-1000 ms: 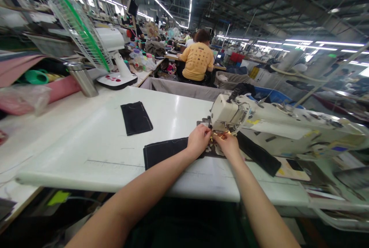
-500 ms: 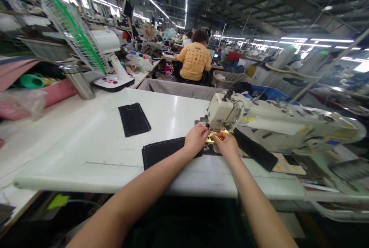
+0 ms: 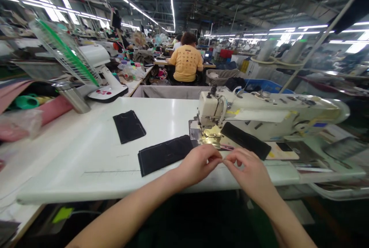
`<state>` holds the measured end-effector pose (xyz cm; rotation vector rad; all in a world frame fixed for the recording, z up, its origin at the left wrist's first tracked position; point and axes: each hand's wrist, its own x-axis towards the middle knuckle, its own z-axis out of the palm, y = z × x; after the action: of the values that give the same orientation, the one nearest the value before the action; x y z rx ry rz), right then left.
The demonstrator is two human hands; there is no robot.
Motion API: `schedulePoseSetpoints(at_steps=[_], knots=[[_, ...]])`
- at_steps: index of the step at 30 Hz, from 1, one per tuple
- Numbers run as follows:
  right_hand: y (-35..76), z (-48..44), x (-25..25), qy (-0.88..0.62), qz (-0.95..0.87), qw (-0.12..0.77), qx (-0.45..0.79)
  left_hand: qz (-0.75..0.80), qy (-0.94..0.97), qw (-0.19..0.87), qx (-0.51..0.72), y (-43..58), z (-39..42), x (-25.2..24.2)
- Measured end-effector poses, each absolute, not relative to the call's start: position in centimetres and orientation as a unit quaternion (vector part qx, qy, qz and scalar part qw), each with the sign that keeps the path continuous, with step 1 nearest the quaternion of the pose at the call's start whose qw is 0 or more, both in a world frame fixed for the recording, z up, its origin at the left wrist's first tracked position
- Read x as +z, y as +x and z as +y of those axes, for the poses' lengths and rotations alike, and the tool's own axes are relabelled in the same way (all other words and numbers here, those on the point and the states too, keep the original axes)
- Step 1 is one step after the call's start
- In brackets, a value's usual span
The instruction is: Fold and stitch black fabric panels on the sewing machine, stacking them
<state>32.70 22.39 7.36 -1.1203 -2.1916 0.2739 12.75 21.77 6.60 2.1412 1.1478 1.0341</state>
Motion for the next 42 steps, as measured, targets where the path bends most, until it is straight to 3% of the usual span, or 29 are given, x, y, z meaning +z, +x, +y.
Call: schedulePoseSetpoints(at_steps=[4, 7, 10, 15, 19, 22, 25, 28, 31, 42], knots=[[33.6, 23.5, 7.0, -0.436, -0.829, 0.320, 0.146, 0.432, 0.774, 0.242, 0.395, 13.3, 20.5, 6.9], [34.1, 25.9, 5.1, -0.476, -0.817, 0.307, 0.108, 0.443, 0.752, 0.294, 0.389, 14.1, 18.6, 7.5], [34.2, 28.2, 2.6, -0.471, -0.832, 0.285, 0.064, 0.460, 0.686, 0.426, 0.370, 15.3, 16.4, 7.3], [33.4, 29.9, 0.3, -0.423, -0.878, 0.226, 0.001, 0.480, 0.401, 0.708, 0.327, 17.1, 13.6, 4.9], [33.2, 30.2, 0.4, -0.439, -0.861, 0.256, 0.024, 0.467, 0.303, 0.791, 0.252, 17.8, 12.1, 3.6], [33.3, 29.5, 0.5, -0.471, -0.783, 0.390, 0.113, 0.463, 0.312, 0.790, 0.254, 17.7, 12.3, 4.4], [32.9, 27.5, 0.8, -0.503, -0.655, 0.506, 0.247, 0.485, 0.366, 0.694, 0.388, 17.3, 14.6, 5.5], [31.4, 24.5, 1.4, -0.484, -0.534, 0.531, 0.445, 0.479, 0.307, 0.628, 0.531, 17.1, 17.8, 5.8], [29.5, 22.3, 1.8, -0.447, -0.457, 0.532, 0.555, 0.447, 0.212, 0.650, 0.577, 17.4, 19.9, 5.1], [28.5, 22.8, 2.5, -0.476, -0.423, 0.542, 0.548, 0.430, 0.181, 0.679, 0.566, 18.1, 19.7, 3.9]])
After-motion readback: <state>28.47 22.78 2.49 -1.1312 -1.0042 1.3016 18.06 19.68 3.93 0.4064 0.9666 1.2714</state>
